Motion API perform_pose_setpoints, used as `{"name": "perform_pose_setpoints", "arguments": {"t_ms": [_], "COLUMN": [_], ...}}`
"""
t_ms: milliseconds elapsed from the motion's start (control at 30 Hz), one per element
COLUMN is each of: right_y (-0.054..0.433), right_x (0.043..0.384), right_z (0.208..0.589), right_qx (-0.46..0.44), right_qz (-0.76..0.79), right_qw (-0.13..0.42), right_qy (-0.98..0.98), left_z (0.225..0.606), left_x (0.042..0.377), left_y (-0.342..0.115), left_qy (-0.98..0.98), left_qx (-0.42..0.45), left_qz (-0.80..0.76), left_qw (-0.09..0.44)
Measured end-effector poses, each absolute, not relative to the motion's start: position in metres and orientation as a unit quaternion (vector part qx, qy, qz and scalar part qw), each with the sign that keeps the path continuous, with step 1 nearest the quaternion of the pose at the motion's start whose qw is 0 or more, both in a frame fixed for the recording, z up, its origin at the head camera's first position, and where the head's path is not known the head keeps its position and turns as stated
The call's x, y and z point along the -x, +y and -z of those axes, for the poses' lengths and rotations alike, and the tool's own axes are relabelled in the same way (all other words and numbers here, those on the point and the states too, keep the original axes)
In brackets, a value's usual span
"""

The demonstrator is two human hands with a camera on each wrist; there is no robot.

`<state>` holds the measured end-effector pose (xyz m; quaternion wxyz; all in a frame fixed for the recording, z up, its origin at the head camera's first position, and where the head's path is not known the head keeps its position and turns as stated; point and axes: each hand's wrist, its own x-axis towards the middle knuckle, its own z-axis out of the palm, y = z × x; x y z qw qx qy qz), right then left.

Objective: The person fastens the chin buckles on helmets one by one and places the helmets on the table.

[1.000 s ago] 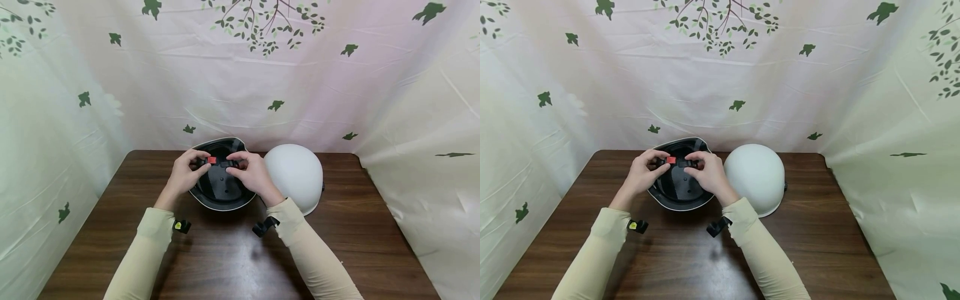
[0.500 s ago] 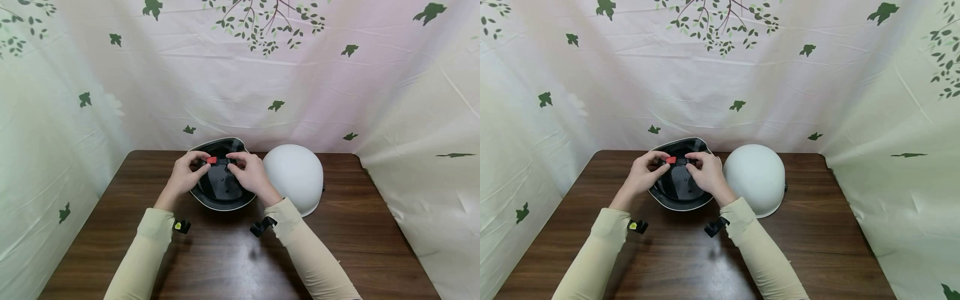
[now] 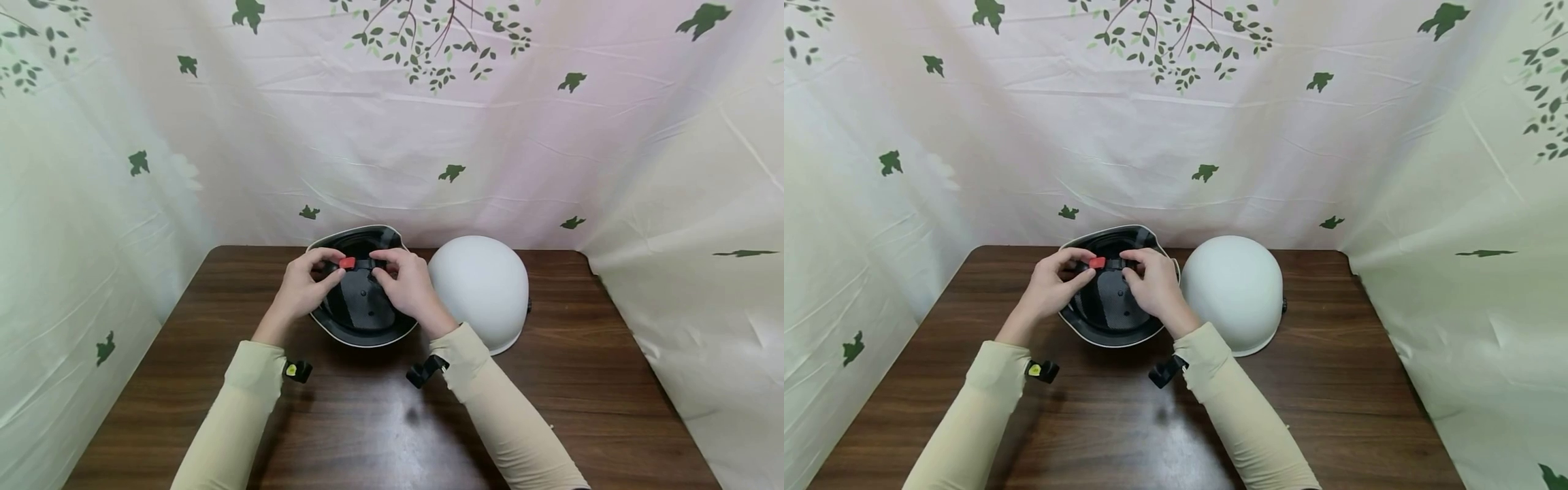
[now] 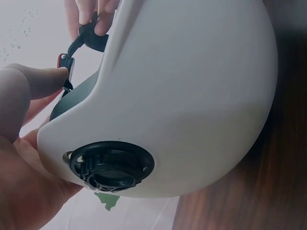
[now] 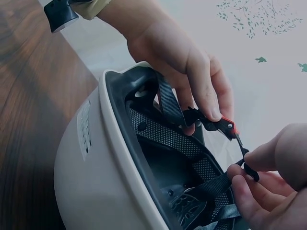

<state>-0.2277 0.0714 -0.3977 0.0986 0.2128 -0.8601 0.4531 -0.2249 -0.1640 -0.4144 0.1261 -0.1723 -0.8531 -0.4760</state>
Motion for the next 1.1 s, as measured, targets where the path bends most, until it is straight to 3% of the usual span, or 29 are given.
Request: {"name": "perform_pose_setpoints", "arguments": {"t_ms": [1100], "right_y": [0.071], "right_x": [0.24], "right_z": [0.401], "right_qx": [-0.227], "right_qz": [-0.459], "right_qw": [0.106], "right_qy": [-0.852], "left_z": [0.418], "left_x": [0.233], "left_y": [-0.161], "left_qy": [-0.853], "left_qx": [0.178], "left_qz": [0.473], "left_qw": [0.131]}}
